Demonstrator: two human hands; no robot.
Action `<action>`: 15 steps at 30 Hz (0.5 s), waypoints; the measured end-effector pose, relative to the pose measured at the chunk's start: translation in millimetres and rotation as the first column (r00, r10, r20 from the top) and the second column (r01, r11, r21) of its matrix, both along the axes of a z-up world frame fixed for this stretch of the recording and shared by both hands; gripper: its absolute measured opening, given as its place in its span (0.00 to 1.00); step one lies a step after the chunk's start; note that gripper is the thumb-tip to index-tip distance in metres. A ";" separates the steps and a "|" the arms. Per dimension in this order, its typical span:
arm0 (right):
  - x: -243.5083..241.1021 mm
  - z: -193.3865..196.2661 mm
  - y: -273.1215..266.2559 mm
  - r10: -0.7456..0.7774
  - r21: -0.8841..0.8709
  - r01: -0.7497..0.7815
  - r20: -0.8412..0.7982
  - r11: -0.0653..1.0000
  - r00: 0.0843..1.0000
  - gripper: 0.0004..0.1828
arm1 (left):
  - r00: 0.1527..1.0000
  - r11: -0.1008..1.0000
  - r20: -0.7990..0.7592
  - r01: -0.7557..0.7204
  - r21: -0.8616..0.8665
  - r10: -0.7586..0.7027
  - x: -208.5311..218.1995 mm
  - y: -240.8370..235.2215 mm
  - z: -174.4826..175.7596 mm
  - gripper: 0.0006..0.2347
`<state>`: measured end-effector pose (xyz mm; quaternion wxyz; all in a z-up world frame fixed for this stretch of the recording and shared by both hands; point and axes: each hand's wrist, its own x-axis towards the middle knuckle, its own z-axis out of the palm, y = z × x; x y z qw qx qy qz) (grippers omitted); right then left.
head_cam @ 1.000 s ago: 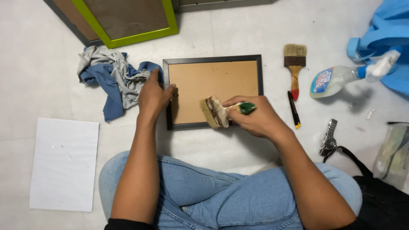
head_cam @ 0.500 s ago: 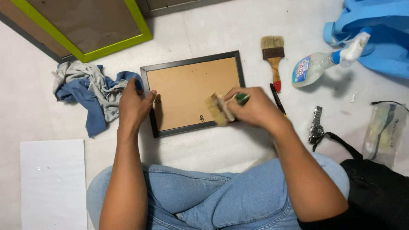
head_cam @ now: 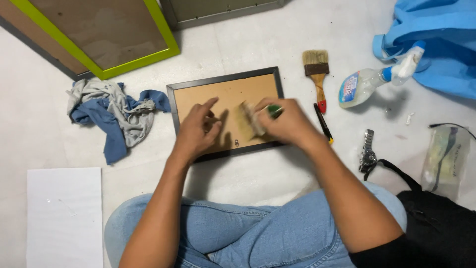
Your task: Cleaning and dusting various picture frames using a spray bottle, cloth, and brushes.
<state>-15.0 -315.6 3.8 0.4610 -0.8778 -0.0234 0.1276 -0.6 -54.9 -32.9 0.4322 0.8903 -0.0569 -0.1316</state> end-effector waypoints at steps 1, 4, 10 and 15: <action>12.2 -4.7 -19.3 -0.088 -0.101 0.102 0.139 0.990 0.986 0.11 | 0.994 0.996 0.072 0.081 0.024 -0.083 -3.5 -3.9 -6.2 0.27; 24.7 -10.3 -35.0 -0.077 -0.242 0.193 0.419 0.951 0.905 0.07 | 0.968 0.982 0.171 0.179 0.056 -0.186 -13.4 -16.2 -4.2 0.29; -14.8 24.6 36.9 0.077 -0.083 -0.045 0.431 0.996 0.899 0.06 | 0.957 0.976 0.196 0.200 0.087 -0.213 -29.1 -35.0 11.5 0.28; -14.4 32.2 48.4 0.117 0.052 -0.144 0.353 0.988 0.928 0.06 | 0.975 0.969 0.139 0.142 0.203 -0.173 -25.6 -27.2 12.6 0.27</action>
